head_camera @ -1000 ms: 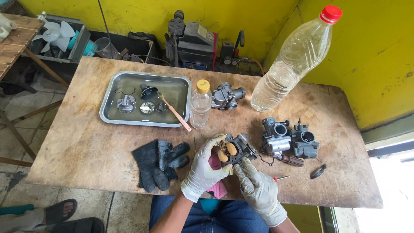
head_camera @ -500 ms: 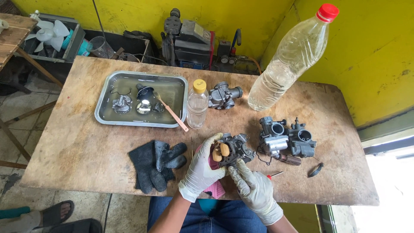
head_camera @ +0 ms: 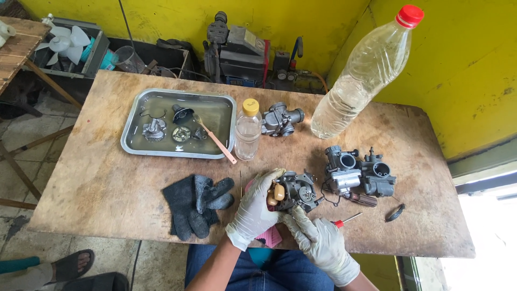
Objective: Disassembling and cleaning internal components of a motorcycle carburetor using a screwdriver and cleaning fluid.
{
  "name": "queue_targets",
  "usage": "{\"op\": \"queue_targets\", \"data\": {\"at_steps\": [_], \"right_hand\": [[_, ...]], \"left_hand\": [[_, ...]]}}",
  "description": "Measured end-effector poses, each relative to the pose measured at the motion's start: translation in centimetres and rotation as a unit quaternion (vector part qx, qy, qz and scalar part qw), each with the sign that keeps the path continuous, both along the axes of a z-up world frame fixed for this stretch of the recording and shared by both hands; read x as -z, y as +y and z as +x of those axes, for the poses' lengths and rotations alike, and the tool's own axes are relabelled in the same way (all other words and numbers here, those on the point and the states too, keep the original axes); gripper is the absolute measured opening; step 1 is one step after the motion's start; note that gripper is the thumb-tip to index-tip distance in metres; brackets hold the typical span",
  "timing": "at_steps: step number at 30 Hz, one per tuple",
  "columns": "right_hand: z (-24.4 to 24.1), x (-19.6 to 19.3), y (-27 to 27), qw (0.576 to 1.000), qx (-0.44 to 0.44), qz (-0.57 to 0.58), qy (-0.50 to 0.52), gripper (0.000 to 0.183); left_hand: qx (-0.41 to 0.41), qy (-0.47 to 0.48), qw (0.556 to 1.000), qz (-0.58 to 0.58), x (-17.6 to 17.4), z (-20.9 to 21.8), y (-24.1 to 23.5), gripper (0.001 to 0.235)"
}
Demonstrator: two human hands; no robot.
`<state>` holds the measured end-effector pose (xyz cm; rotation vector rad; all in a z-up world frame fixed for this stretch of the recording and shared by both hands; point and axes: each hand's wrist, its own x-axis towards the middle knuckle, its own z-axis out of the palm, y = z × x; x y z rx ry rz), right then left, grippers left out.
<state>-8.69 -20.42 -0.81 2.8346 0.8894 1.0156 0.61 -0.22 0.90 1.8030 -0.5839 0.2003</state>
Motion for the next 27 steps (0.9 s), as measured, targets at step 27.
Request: {"op": "queue_targets", "data": {"at_steps": [27], "right_hand": [[-1.5, 2.3, 1.4, 0.998, 0.011, 0.060, 0.017, 0.039]], "left_hand": [[0.102, 0.010, 0.992, 0.067, -0.5, 0.3, 1.3, 0.094]]}}
